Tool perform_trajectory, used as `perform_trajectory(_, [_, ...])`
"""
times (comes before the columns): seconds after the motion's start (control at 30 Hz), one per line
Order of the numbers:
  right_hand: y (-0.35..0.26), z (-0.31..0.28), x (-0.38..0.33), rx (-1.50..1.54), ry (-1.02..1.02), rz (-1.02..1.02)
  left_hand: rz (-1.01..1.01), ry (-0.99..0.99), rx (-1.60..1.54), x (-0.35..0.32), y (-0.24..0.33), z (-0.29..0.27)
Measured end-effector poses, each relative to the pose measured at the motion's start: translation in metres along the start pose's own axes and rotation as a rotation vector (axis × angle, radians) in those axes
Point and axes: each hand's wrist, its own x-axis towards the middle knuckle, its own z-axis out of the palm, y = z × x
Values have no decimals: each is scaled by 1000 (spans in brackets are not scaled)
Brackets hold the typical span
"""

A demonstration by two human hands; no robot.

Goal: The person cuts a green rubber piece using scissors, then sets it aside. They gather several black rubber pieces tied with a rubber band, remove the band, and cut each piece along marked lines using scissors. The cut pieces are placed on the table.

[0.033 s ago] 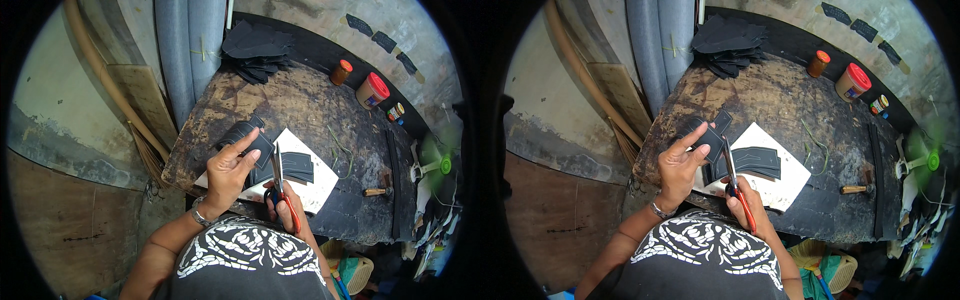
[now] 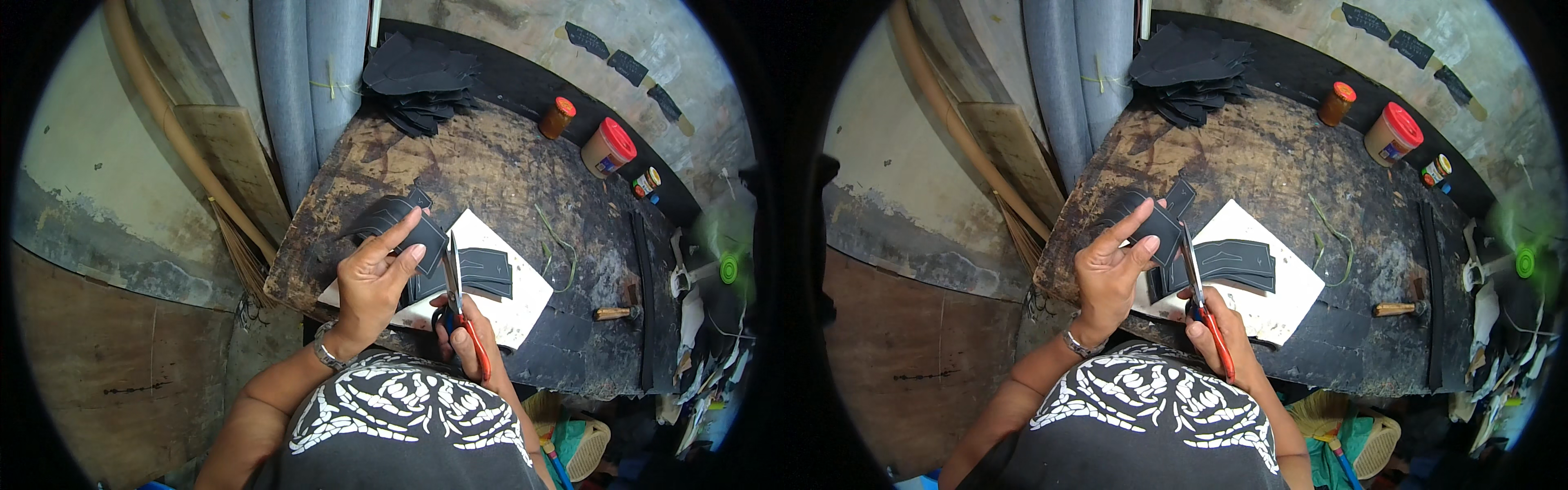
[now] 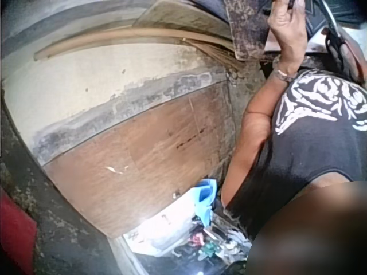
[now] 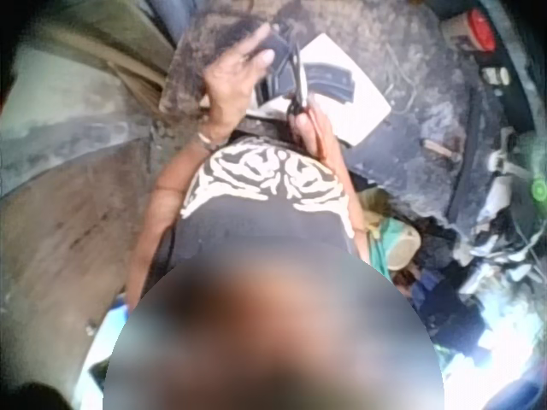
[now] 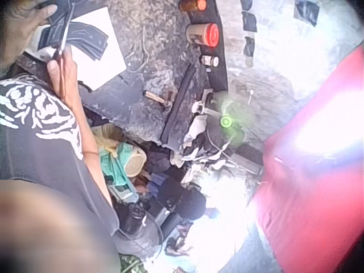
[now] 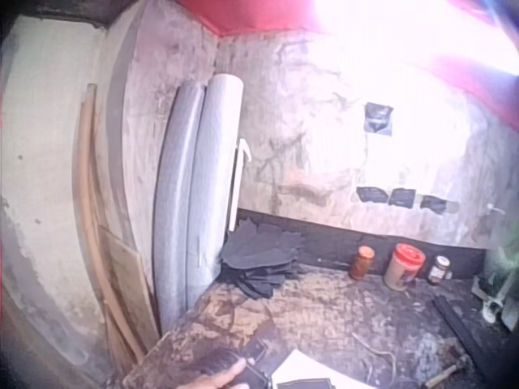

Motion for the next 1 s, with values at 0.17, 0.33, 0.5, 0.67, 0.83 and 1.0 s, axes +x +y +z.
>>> perform_trajectory(0.17, [5,2,2,-37,34,-52,63,23,52,-3,-3,4])
perform_trajectory(0.33, [14,1,3,-46,55,-69,74,11,16,-1,-2,3])
perform_trajectory(0.5, [18,4,0,-33,83,-54,20,32,-70,0,-3,5])
perform_trajectory(0.67, [6,-9,-9,98,-4,112,-69,-110,-154,27,10,-10])
perform_trajectory(0.83, [-8,-32,-6,-148,-307,69,-278,-453,84,59,41,-37])
perform_trajectory(1.0, [-14,-31,-2,-179,-336,84,-372,-607,175,62,53,-33])
